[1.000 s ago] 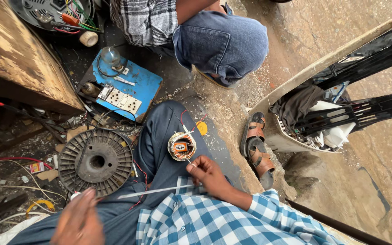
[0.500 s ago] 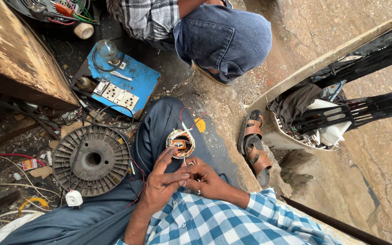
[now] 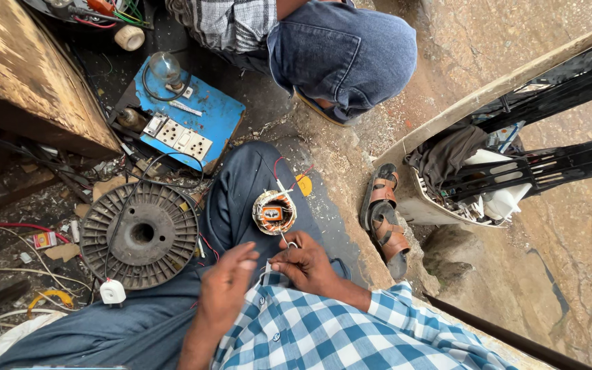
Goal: The person sits on the ground and repeatedly wraps a white insulating strip around a small cylindrical motor component held on their lap. They adjust the component and the strip with both hands throughout the clip.
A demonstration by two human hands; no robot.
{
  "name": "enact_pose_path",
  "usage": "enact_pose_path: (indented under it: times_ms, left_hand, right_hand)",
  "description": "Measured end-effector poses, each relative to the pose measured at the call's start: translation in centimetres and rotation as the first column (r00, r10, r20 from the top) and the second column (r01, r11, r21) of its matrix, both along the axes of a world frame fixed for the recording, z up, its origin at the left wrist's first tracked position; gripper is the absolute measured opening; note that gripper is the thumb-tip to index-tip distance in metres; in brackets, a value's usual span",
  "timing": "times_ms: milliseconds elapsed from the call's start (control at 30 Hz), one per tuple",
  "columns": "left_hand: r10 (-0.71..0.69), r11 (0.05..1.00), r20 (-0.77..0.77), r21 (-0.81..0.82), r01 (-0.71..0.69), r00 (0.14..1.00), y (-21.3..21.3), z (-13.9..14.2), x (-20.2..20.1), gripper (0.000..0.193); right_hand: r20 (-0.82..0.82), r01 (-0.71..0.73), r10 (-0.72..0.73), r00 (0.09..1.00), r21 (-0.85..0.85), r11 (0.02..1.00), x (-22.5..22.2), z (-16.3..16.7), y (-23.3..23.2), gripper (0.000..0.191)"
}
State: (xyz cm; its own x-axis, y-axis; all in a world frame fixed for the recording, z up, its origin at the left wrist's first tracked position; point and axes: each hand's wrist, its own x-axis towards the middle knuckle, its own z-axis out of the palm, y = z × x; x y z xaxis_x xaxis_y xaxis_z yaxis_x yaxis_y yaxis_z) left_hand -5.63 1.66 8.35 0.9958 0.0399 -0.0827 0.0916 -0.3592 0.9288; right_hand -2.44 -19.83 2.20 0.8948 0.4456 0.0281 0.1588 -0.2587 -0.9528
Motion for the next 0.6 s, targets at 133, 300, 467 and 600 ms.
enact_pose_path:
  times_ms: [133, 300, 467, 600]
  left_hand:
    - [-0.040, 0.972, -0.064, 0.227, 0.053, 0.997, -1.9, -0.6, 0.1, 0.017]
    - [-0.020, 0.946, 0.037, 0.326, 0.007, 0.999, -1.9, -0.8, 0.1, 0.010]
    - [0.042, 0.931, 0.196, 0.348, -0.110, 0.980, -1.3, 0.4, 0.4, 0.004]
    - [0.079, 0.873, 0.229, 0.454, -0.178, 0.970, 0.3, 0.9, 0.0, 0.005]
  right_hand:
    - [-0.004, 0.035, -0.035, 0.999, -0.024, 0.999, 0.1, -0.3, 0.4, 0.015]
    - [-0.008, 0.047, -0.048, 0.999, -0.012, 0.999, 0.1, -0.4, 0.2, 0.013]
    - [-0.046, 0.099, -0.099, 0.994, 0.006, 0.995, 0.0, -0.9, -0.2, 0.011]
    - [-0.523, 0.219, -0.152, 0.839, 0.068, 0.973, -0.9, -1.1, -0.6, 0.014]
